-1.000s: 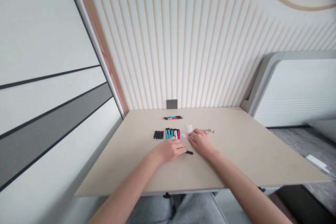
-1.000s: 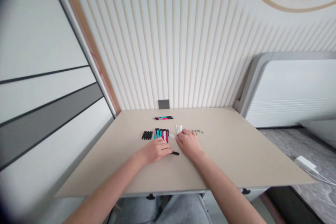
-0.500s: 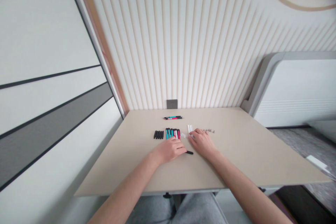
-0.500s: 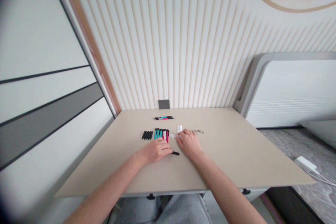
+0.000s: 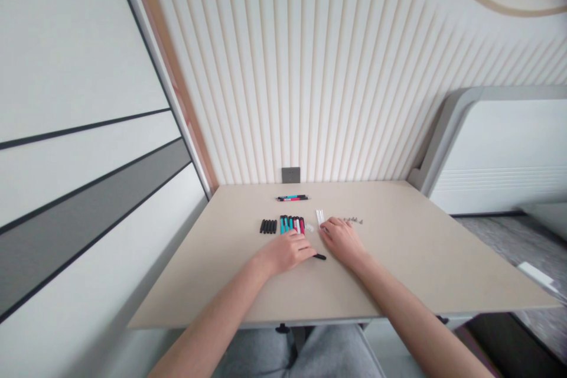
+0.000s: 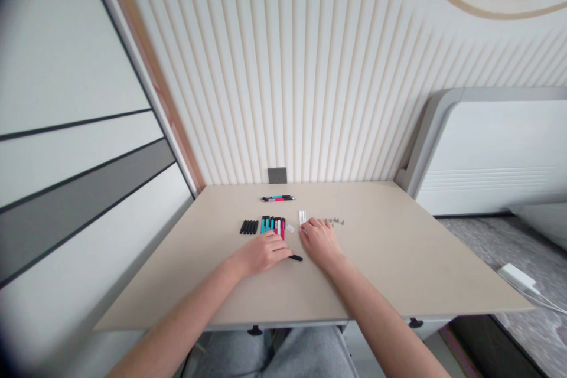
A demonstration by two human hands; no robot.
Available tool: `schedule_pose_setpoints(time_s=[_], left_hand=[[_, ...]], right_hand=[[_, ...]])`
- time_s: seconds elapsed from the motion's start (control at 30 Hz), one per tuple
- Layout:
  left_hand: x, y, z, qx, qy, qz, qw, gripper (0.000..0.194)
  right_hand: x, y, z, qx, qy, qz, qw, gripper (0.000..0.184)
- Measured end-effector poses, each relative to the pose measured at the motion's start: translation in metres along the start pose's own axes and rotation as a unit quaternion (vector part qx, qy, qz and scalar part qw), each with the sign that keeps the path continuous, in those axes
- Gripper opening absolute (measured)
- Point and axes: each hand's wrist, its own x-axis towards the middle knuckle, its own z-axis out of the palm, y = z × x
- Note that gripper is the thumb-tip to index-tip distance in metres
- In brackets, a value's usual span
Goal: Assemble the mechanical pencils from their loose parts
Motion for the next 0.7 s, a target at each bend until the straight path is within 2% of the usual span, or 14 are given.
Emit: schedule_pose_setpoints(time_s=[0.23,0.47,0.6,0.7], left_hand=[[-0.002,-0.001,0.001,0.001,0.002,0.003,1.0,0.028],[-0.003,-0.001,0.003,0.002,0.022,-0.022,1.0,0.021],[-0.006,-0.006,0.004,0.0,0.055,-0.073,0.996,0.023],[-0.008,-0.009,0.005,-0.005,0.087,-0.124,0.988,0.026]], right_hand=[[0.0,0.0,0.002,0.011,0.012,0.0,1.0,0.024],[-0.001,0.001,-0.002,0.047,0.039,-0.016,0.998,0.025],[0.0,-0.003,-0.008,0.083,0.046,-0.054,0.994,0.031],[-0.002,-0.006,-0.01,0.144,0.039,-0.12,0.982,0.032]])
